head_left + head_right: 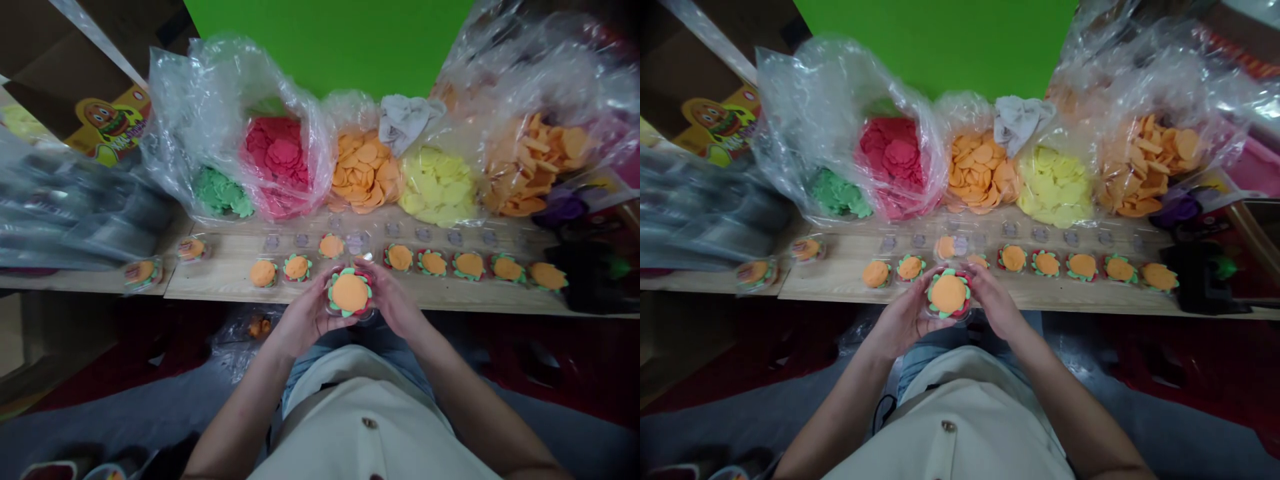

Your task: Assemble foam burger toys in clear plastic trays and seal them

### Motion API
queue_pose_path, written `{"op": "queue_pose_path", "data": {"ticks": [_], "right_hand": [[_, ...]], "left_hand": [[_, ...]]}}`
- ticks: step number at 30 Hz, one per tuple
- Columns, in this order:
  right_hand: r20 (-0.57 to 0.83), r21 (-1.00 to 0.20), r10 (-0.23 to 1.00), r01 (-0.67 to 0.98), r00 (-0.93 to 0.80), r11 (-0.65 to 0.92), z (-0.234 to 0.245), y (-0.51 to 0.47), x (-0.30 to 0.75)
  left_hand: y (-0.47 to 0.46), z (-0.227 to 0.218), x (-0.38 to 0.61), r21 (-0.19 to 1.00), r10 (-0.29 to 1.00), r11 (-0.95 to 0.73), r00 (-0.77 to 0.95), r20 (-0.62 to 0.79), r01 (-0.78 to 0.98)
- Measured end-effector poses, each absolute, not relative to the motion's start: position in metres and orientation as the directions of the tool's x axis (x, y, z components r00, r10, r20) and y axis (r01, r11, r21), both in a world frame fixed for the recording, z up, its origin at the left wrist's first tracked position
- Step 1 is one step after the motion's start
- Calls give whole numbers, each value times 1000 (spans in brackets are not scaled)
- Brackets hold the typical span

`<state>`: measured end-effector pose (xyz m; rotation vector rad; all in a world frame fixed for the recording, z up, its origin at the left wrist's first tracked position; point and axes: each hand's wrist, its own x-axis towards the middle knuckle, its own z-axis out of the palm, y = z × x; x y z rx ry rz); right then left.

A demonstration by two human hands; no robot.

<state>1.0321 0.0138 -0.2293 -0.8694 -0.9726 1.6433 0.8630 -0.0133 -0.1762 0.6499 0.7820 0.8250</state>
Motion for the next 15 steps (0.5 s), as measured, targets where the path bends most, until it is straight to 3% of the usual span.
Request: {"op": "queue_pose_path", "data": {"ticks": [2,4,7,10,13,15], "right_hand": [[-164,-852,930,-428,-328,-301,-223,31,1035],[-122,-865,928,-421,-352,-273,-213,47,1037],[188,-942,926,-327,-328,75,-193,53,1041],[454,-879,735,-116,-504,463,-176,35,1049],[525,-697,538,30,-659,717,-171,11,1053],[520,-612,485,90,-703,786,-178,-1,1053]], "left_hand": [[-11,-175,860,756,812,544,456,-364,-364],[-9,-176,857,750,801,561,458,-386,-350],[-7,-178,851,700,770,612,478,-422,-369],[-5,-180,845,620,720,680,518,-461,-392],[-4,-179,844,589,702,697,557,-443,-410],[-5,-179,847,644,750,641,520,-409,-418]]}}
